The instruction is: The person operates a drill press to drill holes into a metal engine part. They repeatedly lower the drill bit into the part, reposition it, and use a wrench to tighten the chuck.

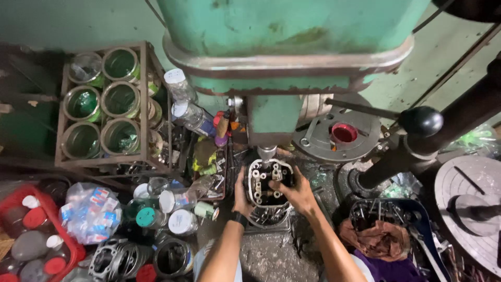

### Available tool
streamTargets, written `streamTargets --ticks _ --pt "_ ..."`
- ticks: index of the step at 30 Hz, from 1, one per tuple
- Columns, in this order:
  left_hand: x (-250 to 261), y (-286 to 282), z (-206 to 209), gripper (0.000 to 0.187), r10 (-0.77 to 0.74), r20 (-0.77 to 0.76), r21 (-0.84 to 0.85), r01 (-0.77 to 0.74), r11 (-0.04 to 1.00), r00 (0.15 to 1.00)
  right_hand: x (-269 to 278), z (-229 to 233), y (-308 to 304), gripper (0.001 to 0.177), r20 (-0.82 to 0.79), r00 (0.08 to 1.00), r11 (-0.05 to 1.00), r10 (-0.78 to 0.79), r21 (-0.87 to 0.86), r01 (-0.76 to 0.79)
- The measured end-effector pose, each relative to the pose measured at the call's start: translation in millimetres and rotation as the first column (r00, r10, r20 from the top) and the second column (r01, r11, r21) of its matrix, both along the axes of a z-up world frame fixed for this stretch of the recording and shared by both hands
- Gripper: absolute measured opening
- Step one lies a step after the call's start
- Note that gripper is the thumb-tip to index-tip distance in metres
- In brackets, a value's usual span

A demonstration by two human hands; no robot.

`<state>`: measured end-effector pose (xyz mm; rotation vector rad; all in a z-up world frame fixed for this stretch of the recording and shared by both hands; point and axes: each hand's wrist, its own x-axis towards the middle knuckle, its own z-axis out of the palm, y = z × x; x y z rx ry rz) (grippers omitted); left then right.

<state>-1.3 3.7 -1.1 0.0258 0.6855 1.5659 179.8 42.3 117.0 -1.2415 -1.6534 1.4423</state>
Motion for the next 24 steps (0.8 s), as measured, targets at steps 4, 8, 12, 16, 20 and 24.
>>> streamTargets --ticks 4,8,12,16,20,24 --pt "-2 4 -2 0.058 -0.004 0.001 -0.025 0.004 1.000 1.000 2 -17 3 0.092 -0.013 1.000 0.999 -0.022 0.028 0.022" --pt "-1 6 -18 0.055 0.031 -0.011 -0.004 -0.031 1.000 0.999 3 -11 1 0.083 -0.031 0.999 1.000 0.009 0.022 -0.009" --pt "-1 5 -7 0.055 0.044 -0.001 0.005 -0.044 0.999 0.999 0 -12 2 0.078 -0.029 1.000 1.000 -0.007 -0.002 0.007" --pt "0 1 10 0.057 0.025 -0.004 -0.020 -0.025 0.999 1.000 3 -18 3 0.091 -0.018 1.000 0.999 0.018 0.028 -0.018" --pt "0 -1 10 0.057 0.018 -0.031 -0.007 -0.018 1.000 0.999 6 -38 8 0.135 0.216 0.976 0.999 0.002 0.031 -0.009" --pt "-1 3 -6 0.056 0.060 -0.019 -0.007 -0.060 0.998 0.998 4 -39 9 0.136 0.154 0.988 1.000 -0.014 0.013 0.012"
